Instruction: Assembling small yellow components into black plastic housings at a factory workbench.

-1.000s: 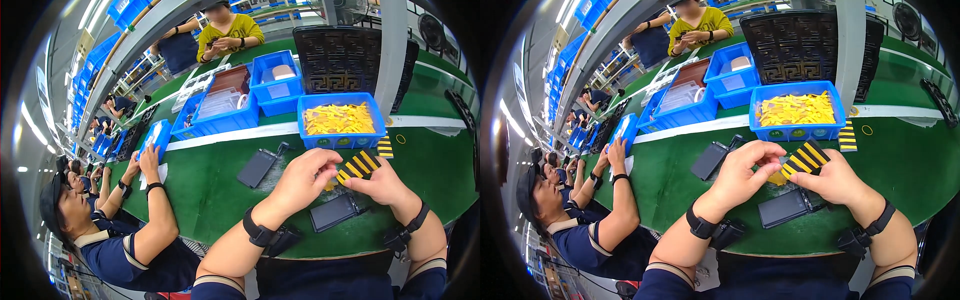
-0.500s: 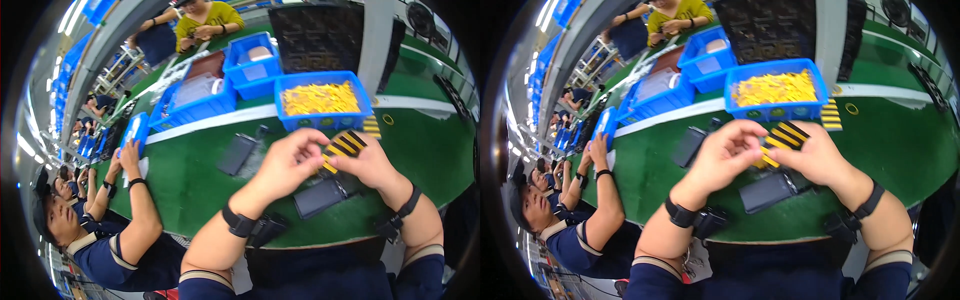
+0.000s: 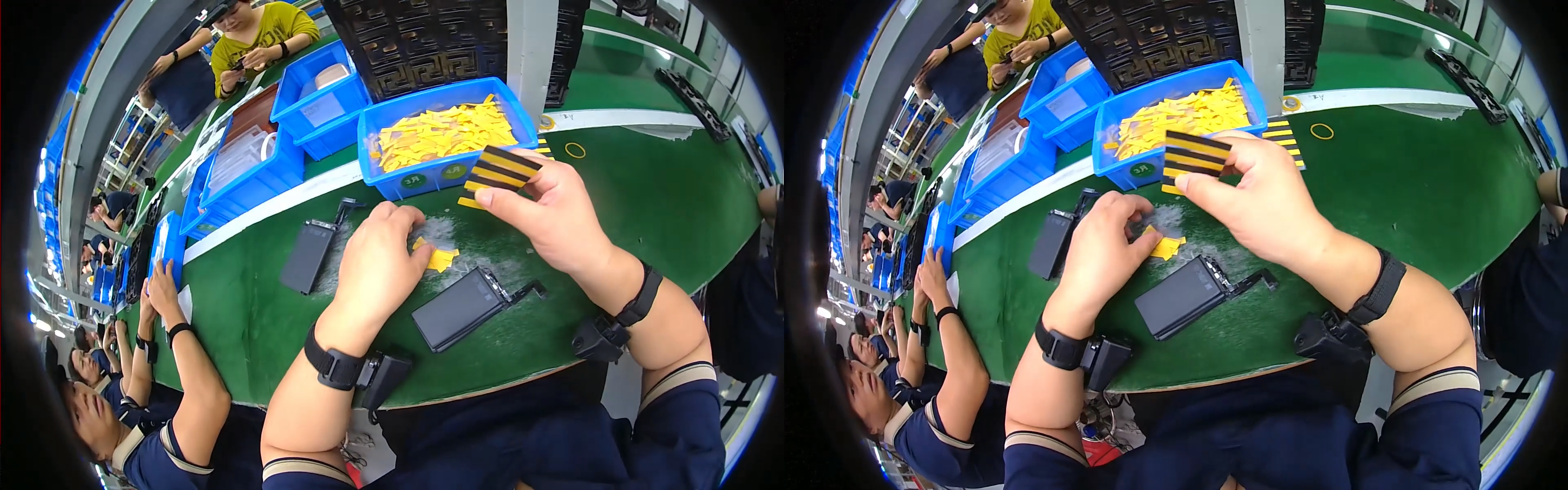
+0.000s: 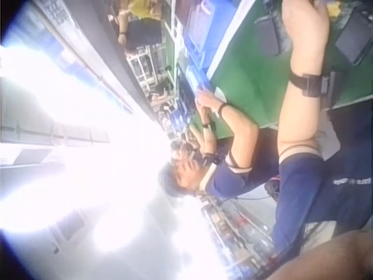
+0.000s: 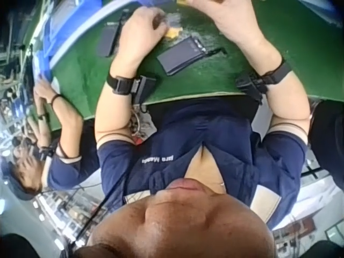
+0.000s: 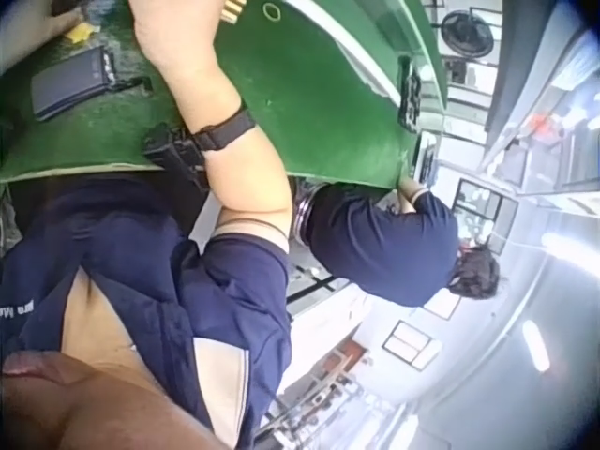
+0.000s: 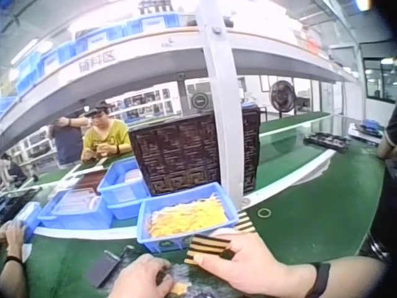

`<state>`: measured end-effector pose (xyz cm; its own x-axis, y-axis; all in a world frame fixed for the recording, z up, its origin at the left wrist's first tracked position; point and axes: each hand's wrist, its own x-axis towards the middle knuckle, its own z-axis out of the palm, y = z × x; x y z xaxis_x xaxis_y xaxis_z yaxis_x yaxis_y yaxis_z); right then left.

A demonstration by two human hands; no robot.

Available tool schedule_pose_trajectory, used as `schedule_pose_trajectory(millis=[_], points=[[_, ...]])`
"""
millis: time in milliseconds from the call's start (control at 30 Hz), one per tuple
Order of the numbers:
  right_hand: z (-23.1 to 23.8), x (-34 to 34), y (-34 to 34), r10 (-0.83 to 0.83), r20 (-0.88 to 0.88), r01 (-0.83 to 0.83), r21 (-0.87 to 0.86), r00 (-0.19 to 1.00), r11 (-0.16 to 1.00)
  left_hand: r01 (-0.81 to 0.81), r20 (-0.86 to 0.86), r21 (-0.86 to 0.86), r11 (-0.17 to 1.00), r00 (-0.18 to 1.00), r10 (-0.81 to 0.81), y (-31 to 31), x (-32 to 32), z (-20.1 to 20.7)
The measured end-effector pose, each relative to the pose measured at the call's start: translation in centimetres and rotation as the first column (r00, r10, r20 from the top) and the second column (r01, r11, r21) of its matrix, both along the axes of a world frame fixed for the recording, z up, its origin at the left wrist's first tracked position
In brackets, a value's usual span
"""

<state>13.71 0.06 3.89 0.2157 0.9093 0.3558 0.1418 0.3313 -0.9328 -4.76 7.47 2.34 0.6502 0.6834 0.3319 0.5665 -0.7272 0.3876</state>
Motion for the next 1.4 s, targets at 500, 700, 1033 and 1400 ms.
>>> schedule_pose_trajectory(millis=[500,700,1033,1400], points=[[0.8,-1.4,-1.0,-0.109,0.225,0.098,0.06,0.968,0.993,0.334,0.484,-0.681,0.652,0.873,0.058,-2.7,0.5,1.1],[0.7,-1.4,-1.0,-0.134,0.236,0.11,0.114,0.962,0.987,0.492,0.627,-0.719,0.491,0.764,0.151,-3.0,0.7,1.4],[0.2,-1.1,-0.6,-0.183,0.344,0.114,0.212,0.921,0.971,0.468,0.615,-0.717,0.516,0.773,0.154,-3.1,0.7,1.4],[0.1,-1.8,-0.2,-0.387,0.503,0.176,0.417,0.773,0.892,0.284,0.434,-0.623,0.729,0.901,0.021,-3.5,0.7,1.6]])
